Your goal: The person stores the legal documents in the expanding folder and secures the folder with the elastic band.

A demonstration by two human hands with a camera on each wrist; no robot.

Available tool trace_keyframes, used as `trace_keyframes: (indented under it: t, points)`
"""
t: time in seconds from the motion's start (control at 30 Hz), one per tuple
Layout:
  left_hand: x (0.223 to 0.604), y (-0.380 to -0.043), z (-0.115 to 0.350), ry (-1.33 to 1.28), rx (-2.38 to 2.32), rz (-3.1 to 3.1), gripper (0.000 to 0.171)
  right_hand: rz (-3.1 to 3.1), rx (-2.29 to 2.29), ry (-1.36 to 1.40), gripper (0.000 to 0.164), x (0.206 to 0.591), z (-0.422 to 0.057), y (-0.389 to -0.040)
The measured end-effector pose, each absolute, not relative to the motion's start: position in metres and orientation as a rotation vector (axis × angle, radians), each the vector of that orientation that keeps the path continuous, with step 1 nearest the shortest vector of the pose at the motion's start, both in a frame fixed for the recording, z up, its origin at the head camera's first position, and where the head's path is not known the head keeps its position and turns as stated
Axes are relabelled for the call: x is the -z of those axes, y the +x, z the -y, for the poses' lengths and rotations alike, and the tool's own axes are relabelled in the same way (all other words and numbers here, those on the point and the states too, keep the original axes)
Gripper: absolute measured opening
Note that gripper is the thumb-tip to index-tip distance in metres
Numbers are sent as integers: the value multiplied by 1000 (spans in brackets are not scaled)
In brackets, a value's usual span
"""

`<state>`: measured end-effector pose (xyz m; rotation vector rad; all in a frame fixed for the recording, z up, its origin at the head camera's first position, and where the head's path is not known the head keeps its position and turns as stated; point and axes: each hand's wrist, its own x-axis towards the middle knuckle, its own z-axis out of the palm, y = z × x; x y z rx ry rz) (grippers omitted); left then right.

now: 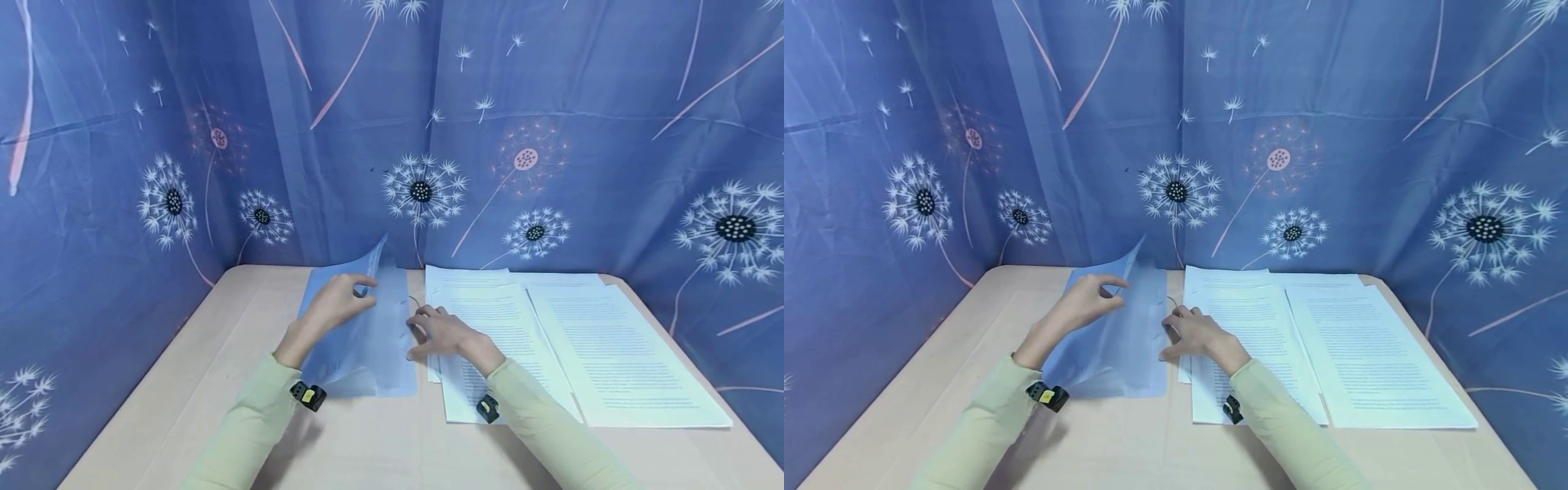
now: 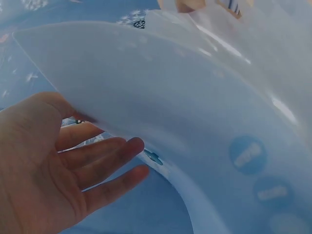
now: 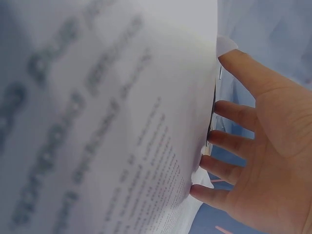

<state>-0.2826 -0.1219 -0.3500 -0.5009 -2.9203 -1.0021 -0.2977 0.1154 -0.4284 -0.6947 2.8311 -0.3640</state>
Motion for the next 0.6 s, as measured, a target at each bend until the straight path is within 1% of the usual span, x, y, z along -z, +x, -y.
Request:
trace_keyframes:
  t: [0.4, 0.6]
  points:
    - [340, -281, 140, -534, 988, 2867, 36, -2829, 373, -702, 79, 429, -118, -297]
    - [334, -279, 149, -480, 994, 2911, 37, -2830, 387, -698, 79, 429, -117, -296]
